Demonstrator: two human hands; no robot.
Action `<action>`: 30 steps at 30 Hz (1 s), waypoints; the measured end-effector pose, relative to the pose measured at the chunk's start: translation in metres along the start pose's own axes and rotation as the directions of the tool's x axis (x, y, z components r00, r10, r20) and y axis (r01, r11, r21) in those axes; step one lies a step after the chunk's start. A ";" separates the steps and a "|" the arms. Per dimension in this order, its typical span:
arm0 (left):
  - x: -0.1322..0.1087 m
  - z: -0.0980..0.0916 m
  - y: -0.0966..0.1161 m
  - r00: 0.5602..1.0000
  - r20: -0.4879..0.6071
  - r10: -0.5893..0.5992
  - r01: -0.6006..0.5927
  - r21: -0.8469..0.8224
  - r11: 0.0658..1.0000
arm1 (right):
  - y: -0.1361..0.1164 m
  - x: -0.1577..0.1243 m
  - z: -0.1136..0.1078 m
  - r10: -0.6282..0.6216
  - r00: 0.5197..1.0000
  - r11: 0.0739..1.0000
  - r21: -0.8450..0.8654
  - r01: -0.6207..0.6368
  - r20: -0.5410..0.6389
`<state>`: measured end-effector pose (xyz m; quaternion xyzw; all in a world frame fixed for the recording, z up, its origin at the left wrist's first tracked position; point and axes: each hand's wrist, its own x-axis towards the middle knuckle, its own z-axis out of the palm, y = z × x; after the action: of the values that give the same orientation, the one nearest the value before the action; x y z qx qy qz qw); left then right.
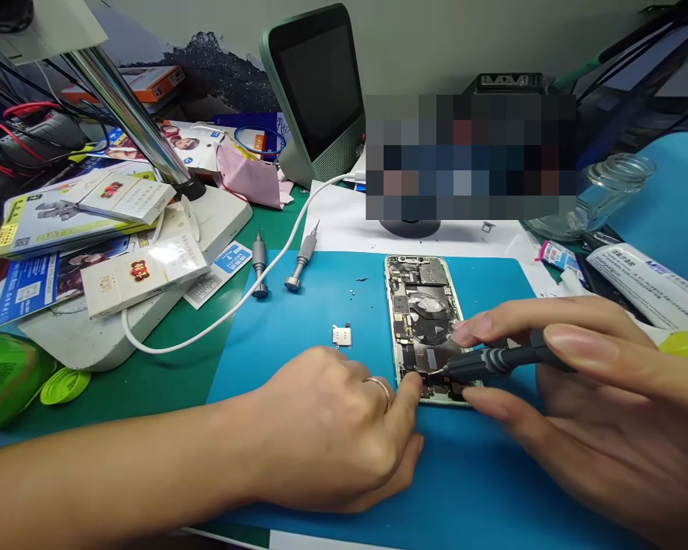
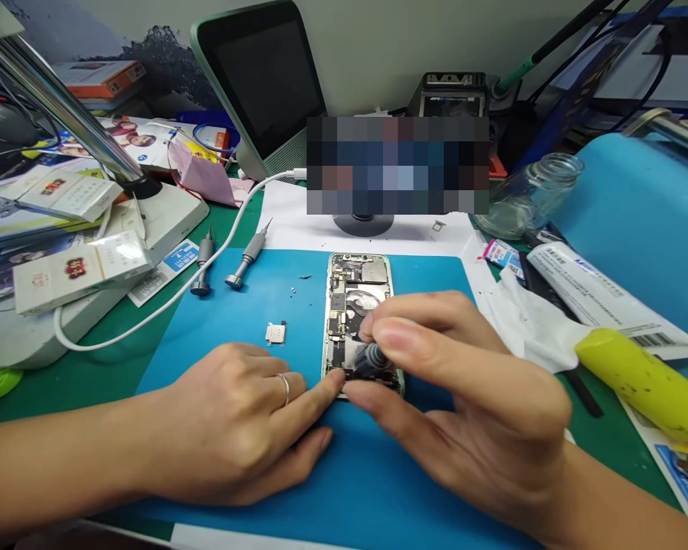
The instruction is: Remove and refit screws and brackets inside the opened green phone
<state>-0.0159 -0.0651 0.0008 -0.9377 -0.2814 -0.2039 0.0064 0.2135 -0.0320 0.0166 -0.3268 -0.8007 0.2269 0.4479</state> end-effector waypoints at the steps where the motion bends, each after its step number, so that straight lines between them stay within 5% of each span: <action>1: 0.000 0.000 0.000 1.000 -0.001 0.001 -0.001 -0.003 1.000 | 0.000 -0.003 0.001 0.006 1.000 1.000 0.000 -0.006 -0.004; 11: 0.002 -0.001 -0.001 1.000 -0.003 0.003 -0.003 -0.003 1.000 | 0.009 -0.010 0.000 0.039 0.998 0.998 -0.052 -0.036 0.057; 15: 0.001 -0.001 -0.001 1.000 0.007 0.002 -0.002 0.005 1.000 | 0.012 0.000 0.000 -0.052 0.989 0.986 -0.149 0.073 0.142; 22: 0.000 -0.001 0.000 1.000 0.020 0.006 -0.006 0.005 1.000 | 0.009 -0.009 0.001 0.003 1.000 1.000 -0.003 -0.003 -0.020; 30: -0.001 -0.001 0.000 1.000 0.025 -0.005 0.005 0.007 1.000 | 0.011 -0.018 0.011 0.005 1.000 1.000 0.007 -0.005 -0.025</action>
<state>-0.0167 -0.0656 0.0010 -0.9394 -0.2844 -0.1912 0.0056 0.2140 -0.0378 -0.0065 -0.3302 -0.7933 0.2267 0.4585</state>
